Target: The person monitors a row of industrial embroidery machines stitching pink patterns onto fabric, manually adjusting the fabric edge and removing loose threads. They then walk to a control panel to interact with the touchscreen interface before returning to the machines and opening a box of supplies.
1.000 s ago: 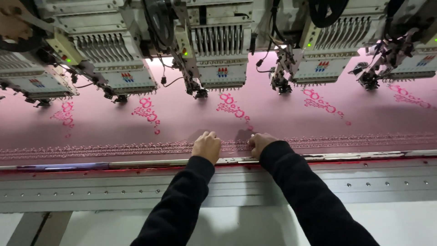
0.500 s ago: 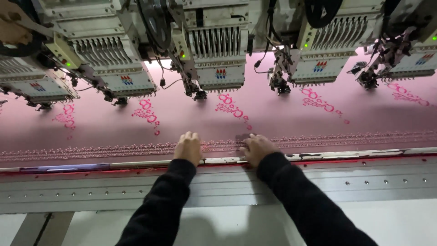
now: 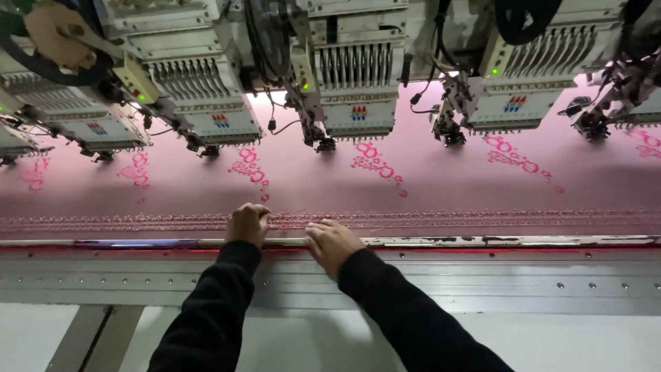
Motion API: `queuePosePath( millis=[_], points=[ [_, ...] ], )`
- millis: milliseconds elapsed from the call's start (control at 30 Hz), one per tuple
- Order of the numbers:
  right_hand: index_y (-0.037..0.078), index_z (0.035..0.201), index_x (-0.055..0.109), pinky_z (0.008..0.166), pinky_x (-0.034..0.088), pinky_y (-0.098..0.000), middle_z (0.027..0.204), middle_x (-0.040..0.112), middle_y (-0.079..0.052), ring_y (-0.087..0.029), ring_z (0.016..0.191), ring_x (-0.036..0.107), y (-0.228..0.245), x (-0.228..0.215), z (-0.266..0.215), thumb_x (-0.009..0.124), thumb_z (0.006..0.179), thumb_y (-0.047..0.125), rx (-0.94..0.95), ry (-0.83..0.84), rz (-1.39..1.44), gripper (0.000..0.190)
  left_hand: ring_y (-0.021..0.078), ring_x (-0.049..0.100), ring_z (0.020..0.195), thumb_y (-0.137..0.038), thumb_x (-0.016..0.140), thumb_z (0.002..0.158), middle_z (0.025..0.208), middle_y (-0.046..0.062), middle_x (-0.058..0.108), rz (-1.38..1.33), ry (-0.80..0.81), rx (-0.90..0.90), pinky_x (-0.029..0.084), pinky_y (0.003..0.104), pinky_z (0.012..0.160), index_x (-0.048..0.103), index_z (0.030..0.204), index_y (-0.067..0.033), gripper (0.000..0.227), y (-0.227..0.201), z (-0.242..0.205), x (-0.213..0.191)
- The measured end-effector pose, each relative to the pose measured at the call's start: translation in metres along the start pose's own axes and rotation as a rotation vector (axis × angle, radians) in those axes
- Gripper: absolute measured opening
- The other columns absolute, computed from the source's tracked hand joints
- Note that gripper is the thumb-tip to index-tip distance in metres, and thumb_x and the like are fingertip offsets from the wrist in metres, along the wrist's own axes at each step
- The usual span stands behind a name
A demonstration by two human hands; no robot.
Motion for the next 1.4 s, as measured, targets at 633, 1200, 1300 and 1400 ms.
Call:
queuePosePath(
  millis=[633,1200,1300,1400],
  points=[
    [0.024,0.087,0.077,0.067,0.062,-0.0394,0.090,0.068,0.004,-0.025,0.081,0.075,-0.015,0.079,0.138,0.063,0.077,0.026,0.011,0.060,-0.411,0.017,0.0377,0.072,0.086,-0.026,0.058,0.079,0.089,0.013,0.067,-0.066,0.115,0.155,0.063,0.052,0.072,0.078,0.078,-0.0189,0.021,-0.019,-0.021,-0.001],
    [0.017,0.085,0.071,0.074,0.058,-0.0472,0.085,0.075,-0.010,-0.037,0.090,0.074,-0.064,0.063,0.113,0.066,0.077,0.032,0.407,0.066,0.310,0.018,0.0406,0.072,0.094,-0.015,0.063,0.075,0.104,0.010,0.062,-0.019,0.192,0.190,0.067,0.051,0.082,0.080,0.083,-0.0203,0.020,-0.016,-0.017,0.007],
    [0.022,0.092,0.075,0.075,0.060,-0.0488,0.085,0.078,-0.009,-0.036,0.091,0.075,-0.054,0.067,0.116,0.065,0.079,0.028,0.302,0.110,0.204,0.018,0.0369,0.072,0.099,-0.026,0.076,0.077,0.107,0.005,0.063,-0.050,0.226,0.105,0.064,0.050,0.087,0.082,0.086,-0.0261,0.011,-0.029,-0.038,-0.039],
    [0.025,0.084,0.080,0.077,0.061,-0.0479,0.085,0.079,-0.010,-0.037,0.087,0.076,-0.035,0.065,0.125,0.061,0.080,0.029,0.197,0.182,-0.003,0.019,0.0298,0.073,0.098,-0.030,0.075,0.080,0.104,0.000,0.063,-0.014,0.211,0.048,0.065,0.046,0.085,0.080,0.079,-0.0315,0.006,-0.021,-0.031,-0.025]
  ],
)
Point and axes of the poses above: each hand's wrist, its own z-axis towards the middle knuckle, its own x-axis out of the palm, y = z × x, the point moved 10 cm from there along z, towards the middle knuckle
